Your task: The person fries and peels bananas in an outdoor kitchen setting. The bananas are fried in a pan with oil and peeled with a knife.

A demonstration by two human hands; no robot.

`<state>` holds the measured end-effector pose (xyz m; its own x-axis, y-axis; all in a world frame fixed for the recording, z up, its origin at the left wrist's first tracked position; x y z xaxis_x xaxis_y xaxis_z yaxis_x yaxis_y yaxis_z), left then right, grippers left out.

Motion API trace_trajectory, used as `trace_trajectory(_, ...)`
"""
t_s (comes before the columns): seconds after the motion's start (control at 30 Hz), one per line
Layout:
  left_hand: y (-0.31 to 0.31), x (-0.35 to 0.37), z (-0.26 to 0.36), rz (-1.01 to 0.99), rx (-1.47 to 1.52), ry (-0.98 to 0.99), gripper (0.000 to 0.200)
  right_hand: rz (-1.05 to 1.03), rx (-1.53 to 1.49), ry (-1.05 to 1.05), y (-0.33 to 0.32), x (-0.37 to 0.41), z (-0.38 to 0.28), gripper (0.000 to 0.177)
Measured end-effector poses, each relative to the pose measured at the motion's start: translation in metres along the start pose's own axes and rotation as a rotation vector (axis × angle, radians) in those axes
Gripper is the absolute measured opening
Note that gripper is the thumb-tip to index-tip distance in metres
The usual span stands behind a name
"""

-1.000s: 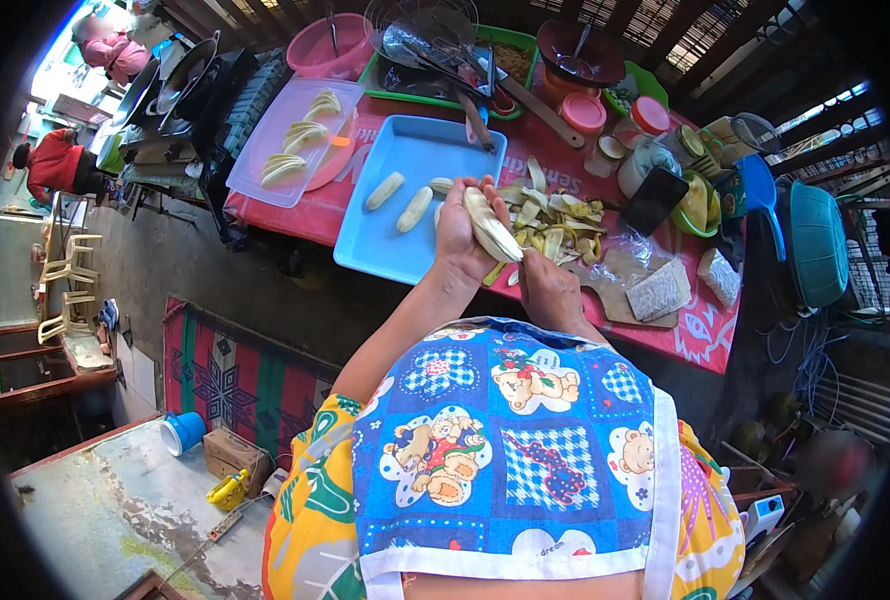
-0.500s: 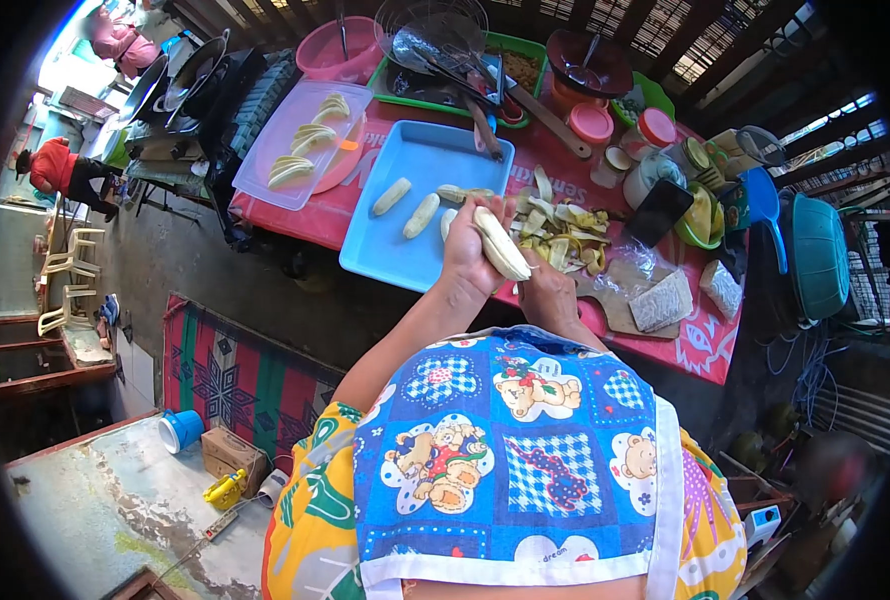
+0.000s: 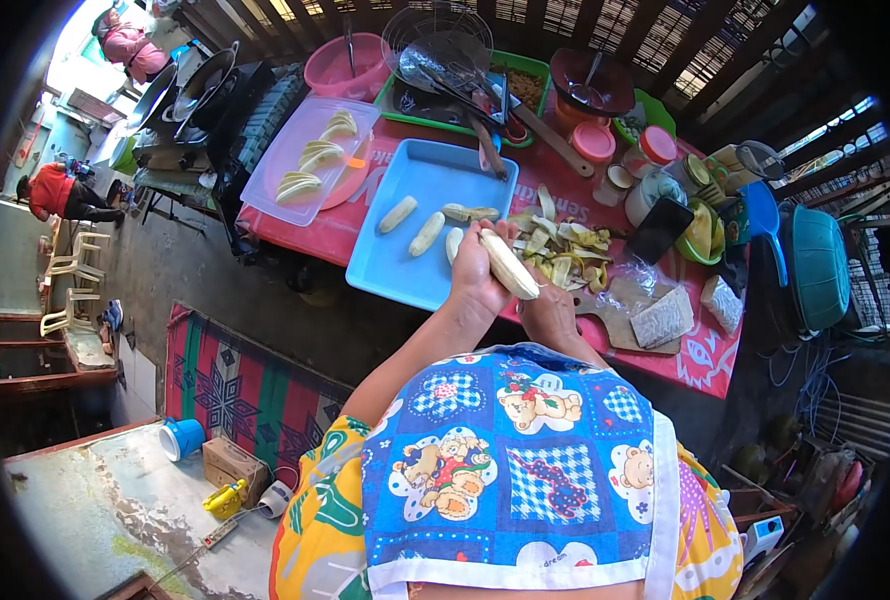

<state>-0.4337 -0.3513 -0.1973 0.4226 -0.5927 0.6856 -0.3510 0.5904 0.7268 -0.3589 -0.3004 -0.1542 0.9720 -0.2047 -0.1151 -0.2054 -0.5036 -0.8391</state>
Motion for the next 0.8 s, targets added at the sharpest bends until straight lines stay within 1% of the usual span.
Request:
trace_trajectory(0.1,0.001,-0.003,0.016,-0.038,0.002,0.026,0.022,-0.058,0.045,-0.014,-0.002,0.009,0.004,0.021)
trace_trajectory(0.17,0.004,-0.005,0.031,-0.144,0.043,0.005,0.024,-0.091,0.081,-0.033,-0.006,0.021,0.009,0.021)
trace_trajectory(0.2,0.005,-0.009,0.037,-0.200,0.096,0.032,0.023,-0.084,0.072,-0.054,-0.010,0.029,0.013,0.020)
trace_trajectory(0.23,0.008,-0.004,0.039,-0.197,0.100,0.035,0.023,-0.080,0.063,-0.075,-0.013,0.037,0.015,0.019)
trace_trajectory(0.3,0.005,0.004,0.042,-0.102,0.149,0.066,0.024,-0.061,0.049,-0.056,-0.016,0.045,0.018,0.017)
trace_trajectory(0.37,0.006,0.003,0.036,-0.125,0.118,0.059,0.025,0.117,-0.033,-0.171,-0.031,0.048,0.010,0.016)
trace_trajectory(0.4,0.009,0.003,0.033,-0.152,0.085,0.054,0.026,0.124,-0.036,-0.180,-0.033,0.046,0.005,0.017)
trace_trajectory(0.5,0.009,0.000,0.025,-0.134,0.078,0.025,0.025,0.154,-0.041,-0.216,-0.036,0.038,-0.007,0.016)
trace_trajectory(0.53,0.010,0.001,0.024,-0.133,0.079,0.024,0.025,0.119,-0.027,-0.187,-0.030,0.039,-0.003,0.016)
trace_trajectory(0.63,0.012,0.004,0.025,-0.129,0.056,0.053,0.025,0.113,-0.045,-0.162,-0.026,0.039,-0.004,0.017)
trace_trajectory(0.7,0.012,0.005,0.026,-0.133,0.029,0.081,0.024,0.102,-0.051,-0.162,-0.027,0.038,-0.005,0.017)
trace_trajectory(0.8,0.011,0.006,0.025,-0.145,0.046,0.064,0.024,0.107,-0.033,-0.174,-0.028,0.038,-0.010,0.016)
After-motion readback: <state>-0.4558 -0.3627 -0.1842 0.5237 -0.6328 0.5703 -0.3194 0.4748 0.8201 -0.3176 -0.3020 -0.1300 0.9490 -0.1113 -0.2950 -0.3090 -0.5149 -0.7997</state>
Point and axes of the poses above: each hand's wrist, its own x-axis away from the middle knuckle, its own y-axis out of the palm, z = x × y, the point moved 8 cm from there along -x, towards the middle knuckle, and after that the axes turned 10 degrees about -y, right-handed, at the moved point
